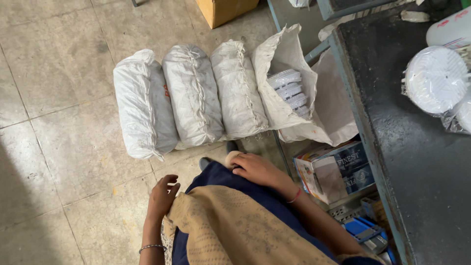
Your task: The person cuts open white cloth sacks filled with plastic components and pulls the parts out by hand. They place wrapped round plastic covers onto the work table and open additional sacks on the floor, removing components one bundle at a time.
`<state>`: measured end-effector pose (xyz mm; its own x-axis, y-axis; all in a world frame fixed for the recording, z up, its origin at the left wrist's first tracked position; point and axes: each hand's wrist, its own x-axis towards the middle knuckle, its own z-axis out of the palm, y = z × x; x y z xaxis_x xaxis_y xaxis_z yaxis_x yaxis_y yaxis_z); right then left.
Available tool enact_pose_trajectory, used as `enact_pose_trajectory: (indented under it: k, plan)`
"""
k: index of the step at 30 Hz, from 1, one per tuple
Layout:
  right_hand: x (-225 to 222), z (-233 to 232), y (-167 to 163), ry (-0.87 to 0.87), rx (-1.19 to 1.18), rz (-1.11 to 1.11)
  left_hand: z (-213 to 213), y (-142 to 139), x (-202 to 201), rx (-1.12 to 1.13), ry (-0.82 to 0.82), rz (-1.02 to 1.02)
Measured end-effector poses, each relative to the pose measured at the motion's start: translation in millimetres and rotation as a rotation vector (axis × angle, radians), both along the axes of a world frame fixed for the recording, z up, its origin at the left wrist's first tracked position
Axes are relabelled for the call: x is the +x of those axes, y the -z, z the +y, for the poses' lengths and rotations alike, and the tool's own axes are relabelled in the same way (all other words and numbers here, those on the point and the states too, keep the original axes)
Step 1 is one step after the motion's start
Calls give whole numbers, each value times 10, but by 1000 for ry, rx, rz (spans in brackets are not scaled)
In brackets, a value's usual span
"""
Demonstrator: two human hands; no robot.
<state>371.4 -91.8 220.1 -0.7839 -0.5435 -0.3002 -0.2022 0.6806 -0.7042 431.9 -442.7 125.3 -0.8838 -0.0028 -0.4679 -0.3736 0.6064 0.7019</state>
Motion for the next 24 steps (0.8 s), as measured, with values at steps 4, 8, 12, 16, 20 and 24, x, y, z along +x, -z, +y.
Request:
enact_pose_trajectory:
  k: [4, 8, 12, 16, 20, 24]
  plan:
    - [-237, 517, 229, 314, 28, -89, 112, -28, -79, -8, -3, 7]
    - [-991, 1399, 705, 843, -48, -146, 187, -81, -129, -39, -68, -13]
    - [-1690, 2102, 1075, 1216, -318, -446, 321, -107, -148, -107, -137, -82]
    - [-2093, 2243, 1227, 1324, -349, -735, 548, -87, -138, -99, -180, -135]
    - [-2454, 2027, 1257, 1249, -478, -664, 762, -46, -62, -25, -240, -154]
    - [-2504, 1945, 1284, 1209, -390, -385, 859, -36, 17, 24, -287, -114]
